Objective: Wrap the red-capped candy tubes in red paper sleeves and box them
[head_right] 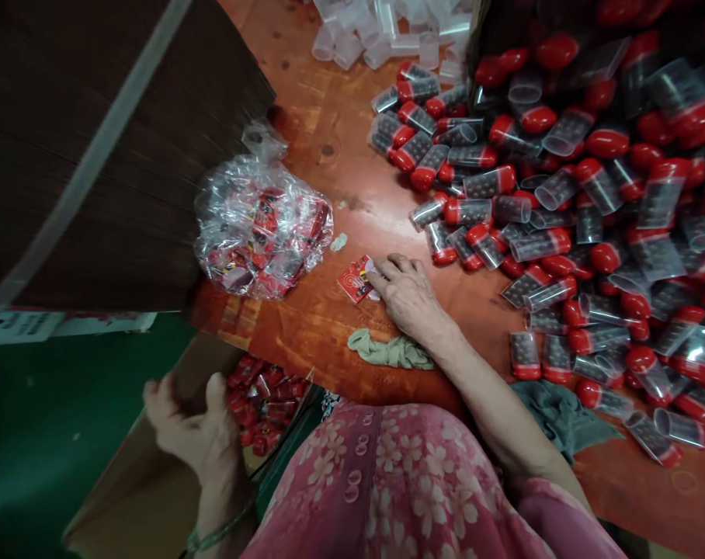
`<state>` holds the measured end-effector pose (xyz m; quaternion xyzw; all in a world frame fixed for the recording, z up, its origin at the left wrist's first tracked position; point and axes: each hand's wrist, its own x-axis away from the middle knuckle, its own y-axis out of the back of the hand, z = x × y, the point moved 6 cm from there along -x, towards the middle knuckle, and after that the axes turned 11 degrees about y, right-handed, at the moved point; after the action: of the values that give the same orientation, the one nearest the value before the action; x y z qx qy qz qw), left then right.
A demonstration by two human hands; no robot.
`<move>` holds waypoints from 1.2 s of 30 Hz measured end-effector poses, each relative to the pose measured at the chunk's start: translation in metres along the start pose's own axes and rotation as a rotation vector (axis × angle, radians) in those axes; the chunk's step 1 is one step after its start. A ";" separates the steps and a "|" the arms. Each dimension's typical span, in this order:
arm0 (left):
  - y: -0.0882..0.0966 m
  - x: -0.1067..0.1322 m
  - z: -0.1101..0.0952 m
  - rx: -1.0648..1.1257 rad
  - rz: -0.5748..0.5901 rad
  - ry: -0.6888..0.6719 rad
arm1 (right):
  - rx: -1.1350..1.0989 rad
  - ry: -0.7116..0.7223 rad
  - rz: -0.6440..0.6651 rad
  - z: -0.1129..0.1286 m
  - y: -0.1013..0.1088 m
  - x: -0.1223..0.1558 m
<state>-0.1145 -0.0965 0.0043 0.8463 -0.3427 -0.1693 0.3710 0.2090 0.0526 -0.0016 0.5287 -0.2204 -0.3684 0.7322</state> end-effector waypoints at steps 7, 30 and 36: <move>-0.124 0.049 -0.151 0.052 0.463 -0.822 | 0.040 0.085 -0.028 0.004 -0.015 -0.002; -0.175 0.025 -0.175 0.113 0.460 -0.792 | 0.394 -0.418 -0.034 -0.065 0.052 -0.002; -0.174 0.021 -0.175 0.024 0.578 -0.692 | 0.263 -0.337 -0.056 -0.049 0.056 0.006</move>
<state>0.0743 0.0632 -0.0088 0.6137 -0.6708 -0.3279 0.2568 0.2654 0.0874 0.0338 0.5564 -0.3710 -0.4397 0.5995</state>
